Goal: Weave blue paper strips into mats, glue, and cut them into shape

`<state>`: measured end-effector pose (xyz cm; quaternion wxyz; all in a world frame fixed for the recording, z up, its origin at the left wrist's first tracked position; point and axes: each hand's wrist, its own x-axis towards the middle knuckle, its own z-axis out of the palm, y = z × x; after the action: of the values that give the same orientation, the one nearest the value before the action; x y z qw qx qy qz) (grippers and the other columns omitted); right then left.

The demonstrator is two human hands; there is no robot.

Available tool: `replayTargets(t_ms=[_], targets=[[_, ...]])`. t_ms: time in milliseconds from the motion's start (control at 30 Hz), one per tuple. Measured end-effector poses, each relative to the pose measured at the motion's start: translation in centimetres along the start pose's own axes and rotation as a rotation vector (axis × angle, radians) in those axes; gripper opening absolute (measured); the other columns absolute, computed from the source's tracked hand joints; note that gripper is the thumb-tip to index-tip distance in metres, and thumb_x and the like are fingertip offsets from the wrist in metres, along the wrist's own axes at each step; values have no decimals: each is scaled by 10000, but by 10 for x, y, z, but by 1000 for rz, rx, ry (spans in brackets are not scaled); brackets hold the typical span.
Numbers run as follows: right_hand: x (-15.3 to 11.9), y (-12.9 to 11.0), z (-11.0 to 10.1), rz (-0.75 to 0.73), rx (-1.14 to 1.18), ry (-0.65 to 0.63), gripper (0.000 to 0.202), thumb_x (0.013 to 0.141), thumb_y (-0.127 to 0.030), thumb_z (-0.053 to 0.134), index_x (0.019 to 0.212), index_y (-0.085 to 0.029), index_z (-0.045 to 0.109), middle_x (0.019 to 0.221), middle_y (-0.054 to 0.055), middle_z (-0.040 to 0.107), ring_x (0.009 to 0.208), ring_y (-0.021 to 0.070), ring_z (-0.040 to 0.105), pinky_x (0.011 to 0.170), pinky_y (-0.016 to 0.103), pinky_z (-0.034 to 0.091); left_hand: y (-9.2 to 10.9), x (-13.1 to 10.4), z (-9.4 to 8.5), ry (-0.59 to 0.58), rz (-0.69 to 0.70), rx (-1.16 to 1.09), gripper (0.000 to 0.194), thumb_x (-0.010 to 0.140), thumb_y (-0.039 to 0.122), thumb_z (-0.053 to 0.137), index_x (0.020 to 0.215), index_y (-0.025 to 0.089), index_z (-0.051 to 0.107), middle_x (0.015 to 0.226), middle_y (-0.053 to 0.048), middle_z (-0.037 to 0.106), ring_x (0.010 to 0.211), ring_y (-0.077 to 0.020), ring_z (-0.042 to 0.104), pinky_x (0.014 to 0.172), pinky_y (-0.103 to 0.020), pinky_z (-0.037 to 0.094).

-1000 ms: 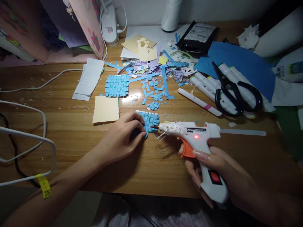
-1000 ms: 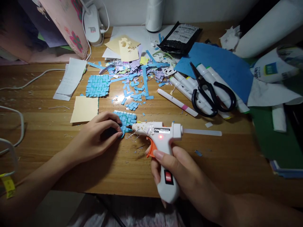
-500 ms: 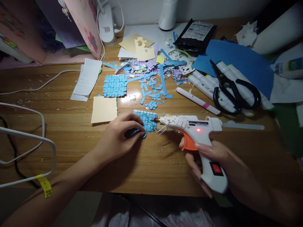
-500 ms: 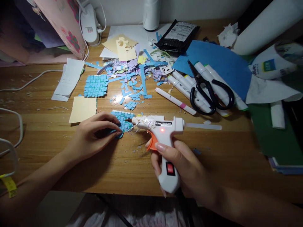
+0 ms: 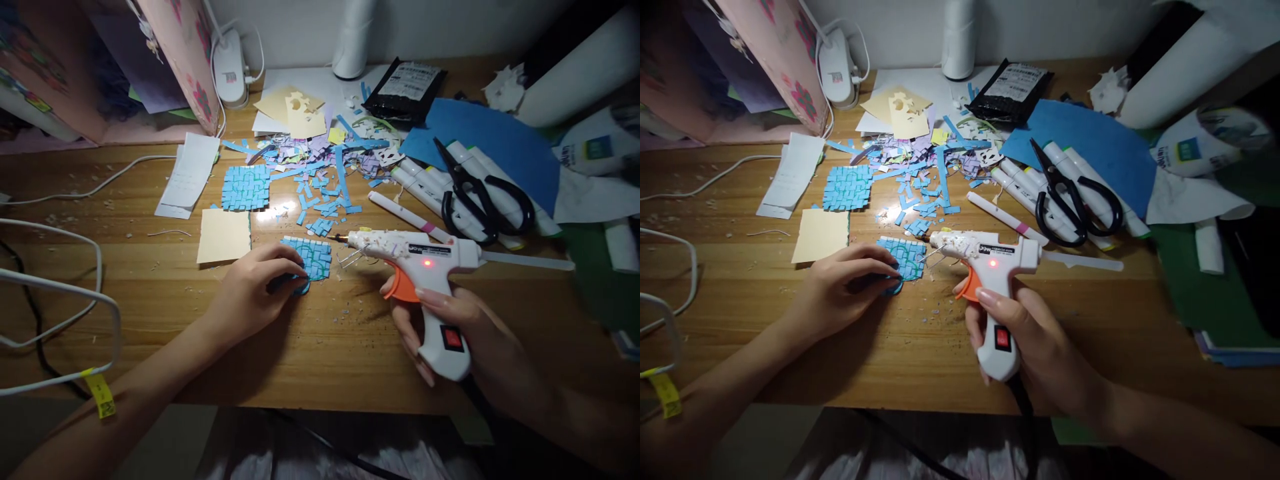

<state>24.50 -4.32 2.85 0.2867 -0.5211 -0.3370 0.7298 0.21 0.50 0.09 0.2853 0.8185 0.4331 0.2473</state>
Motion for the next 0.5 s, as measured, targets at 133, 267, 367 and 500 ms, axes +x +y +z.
replayTargets(t_ms=[133, 267, 367, 500], targets=[[2, 0, -1, -12, -46, 8, 428, 859, -500, 432, 621, -159, 532, 541, -18, 517, 402, 74, 499, 407, 183, 375, 1, -1, 2, 5, -5, 36, 109, 834, 155, 571, 832, 193, 674, 934, -42, 641, 835, -140, 587, 714, -271, 485], [1, 0, 1, -33, -33, 32, 357, 858, -482, 438, 726, -172, 554, 552, -30, 524, 398, 73, 490, 404, 181, 367, 1, 0, 2, 6, -21, 26, 85, 825, 167, 585, 819, 188, 668, 920, -41, 651, 824, -140, 597, 725, -277, 493], [-1, -2, -1, -41, -37, 46, 330, 847, -489, 450, 774, -184, 551, 559, -35, 535, 389, 79, 493, 395, 185, 374, 0, 0, -1, 13, -31, 2, 58, 815, 179, 603, 806, 186, 659, 906, -36, 659, 805, -137, 604, 723, -276, 493], [-5, -7, -6, -57, -194, 93, 404, 841, -517, 449, 649, -174, 543, 538, -14, 526, 417, 101, 500, 411, 212, 382, 5, 3, -7, -46, -38, 18, 76, 851, 200, 549, 851, 178, 621, 910, -38, 645, 831, -138, 592, 752, -281, 473]])
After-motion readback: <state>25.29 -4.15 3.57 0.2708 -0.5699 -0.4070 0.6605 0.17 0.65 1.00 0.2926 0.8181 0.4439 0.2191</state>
